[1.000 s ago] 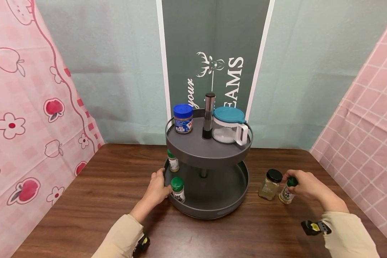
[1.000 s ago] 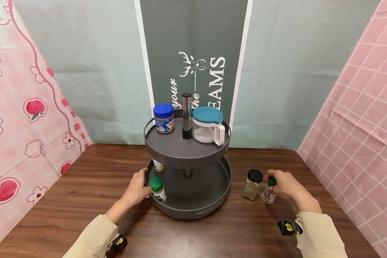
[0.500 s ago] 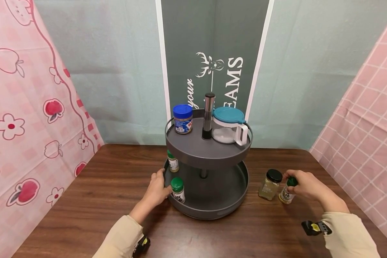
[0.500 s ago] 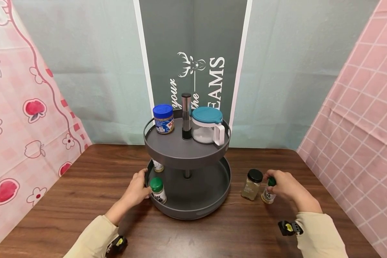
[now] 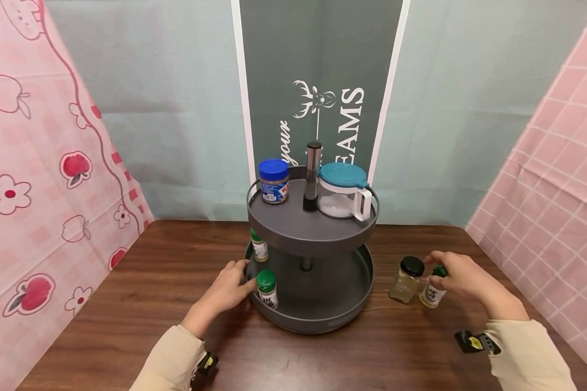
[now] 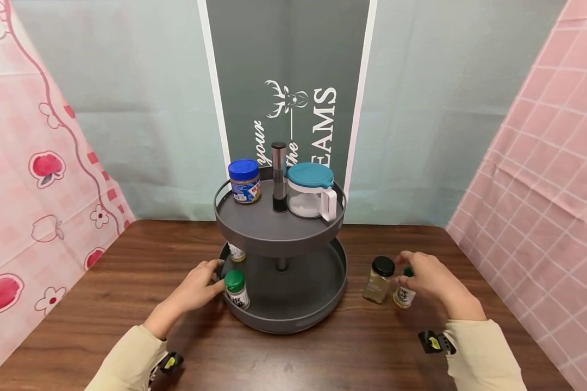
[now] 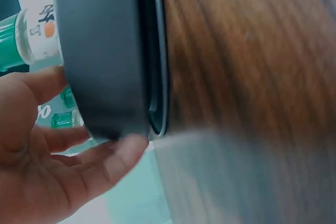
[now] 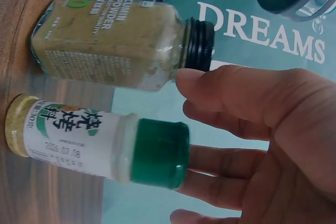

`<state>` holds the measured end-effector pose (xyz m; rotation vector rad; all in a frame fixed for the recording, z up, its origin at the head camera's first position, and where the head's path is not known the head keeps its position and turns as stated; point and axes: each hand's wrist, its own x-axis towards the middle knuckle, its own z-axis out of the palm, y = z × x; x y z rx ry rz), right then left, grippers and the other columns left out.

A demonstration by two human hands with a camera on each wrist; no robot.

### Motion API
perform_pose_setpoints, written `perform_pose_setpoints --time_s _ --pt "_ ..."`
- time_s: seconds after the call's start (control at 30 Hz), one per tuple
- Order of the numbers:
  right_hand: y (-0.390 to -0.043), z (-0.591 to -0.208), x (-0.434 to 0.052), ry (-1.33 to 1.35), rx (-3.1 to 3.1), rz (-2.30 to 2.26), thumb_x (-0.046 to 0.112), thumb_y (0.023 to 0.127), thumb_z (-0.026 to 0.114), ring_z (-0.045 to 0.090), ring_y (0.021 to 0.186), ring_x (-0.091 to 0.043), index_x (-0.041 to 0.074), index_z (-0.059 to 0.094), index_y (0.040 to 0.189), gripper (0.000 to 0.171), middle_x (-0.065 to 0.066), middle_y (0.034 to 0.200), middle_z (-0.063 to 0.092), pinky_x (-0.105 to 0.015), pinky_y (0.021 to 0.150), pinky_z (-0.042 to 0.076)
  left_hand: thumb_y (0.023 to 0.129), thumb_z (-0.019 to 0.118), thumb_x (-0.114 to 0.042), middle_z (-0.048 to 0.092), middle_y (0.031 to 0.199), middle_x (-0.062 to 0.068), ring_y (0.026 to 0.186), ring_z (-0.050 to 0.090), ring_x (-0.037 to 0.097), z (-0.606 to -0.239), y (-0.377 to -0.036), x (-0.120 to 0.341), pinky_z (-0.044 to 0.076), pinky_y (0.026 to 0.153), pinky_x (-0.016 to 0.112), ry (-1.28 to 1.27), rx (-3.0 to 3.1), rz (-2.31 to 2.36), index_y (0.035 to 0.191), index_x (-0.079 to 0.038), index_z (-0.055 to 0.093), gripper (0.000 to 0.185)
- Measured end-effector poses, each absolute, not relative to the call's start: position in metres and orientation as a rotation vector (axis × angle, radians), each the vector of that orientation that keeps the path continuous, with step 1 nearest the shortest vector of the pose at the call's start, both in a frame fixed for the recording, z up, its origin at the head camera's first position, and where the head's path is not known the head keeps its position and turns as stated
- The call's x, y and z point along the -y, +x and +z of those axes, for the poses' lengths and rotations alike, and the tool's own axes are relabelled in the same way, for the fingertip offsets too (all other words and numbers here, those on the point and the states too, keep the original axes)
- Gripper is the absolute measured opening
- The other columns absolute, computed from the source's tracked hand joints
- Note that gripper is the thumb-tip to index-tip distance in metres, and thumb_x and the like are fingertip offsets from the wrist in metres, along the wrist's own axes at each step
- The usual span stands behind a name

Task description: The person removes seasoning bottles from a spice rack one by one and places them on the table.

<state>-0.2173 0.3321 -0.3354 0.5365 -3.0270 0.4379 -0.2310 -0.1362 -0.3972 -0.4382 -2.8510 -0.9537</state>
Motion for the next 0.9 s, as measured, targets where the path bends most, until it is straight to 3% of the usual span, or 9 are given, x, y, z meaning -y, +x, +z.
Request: perform_pose_setpoints --time_s 0.5,0.7,0.9 --pt "-0.214 -0.328 -0.319 0.599 2.956 0.392 0.017 0.078 0.073 0.055 0.076 -0.023 0.001 0.061 0.101 0.030 -0.008 0.091 0.063 -0.043 0.063 0.043 0.083 0.069 -0.024 0.052 0.101 0.013 0.085 0.057 0.027 -0.387 -0.223 0.143 0.047 0.074 0.043 -0.583 2.893 -0.658 0.120 0.001 0.057 0.046" --pt "-0.213 -0.324 -0.314 0.599 2.963 0.380 0.016 0.080 0.072 0.056 0.076 -0.025 0.000 0.060 0.103 0.031 -0.012 0.094 0.062 -0.044 0.062 0.043 0.082 0.070 -0.023 0.055 0.104 0.013 0.090 0.058 0.026 -0.378 -0.217 0.144 0.047 0.076 0.042 -0.644 2.881 -0.611 0.118 0.001 0.058 0.045" --pt "-0.210 -0.322 -0.304 0.635 2.927 0.391 0.016 0.080 0.072 0.058 0.091 -0.038 -0.001 0.061 0.103 0.031 -0.016 0.099 0.063 -0.052 0.072 0.045 0.080 0.072 -0.023 0.057 0.110 0.013 0.097 0.058 0.026 -0.372 -0.213 0.145 0.046 0.080 0.042 -0.665 2.884 -0.626 0.120 0.000 0.057 0.048"
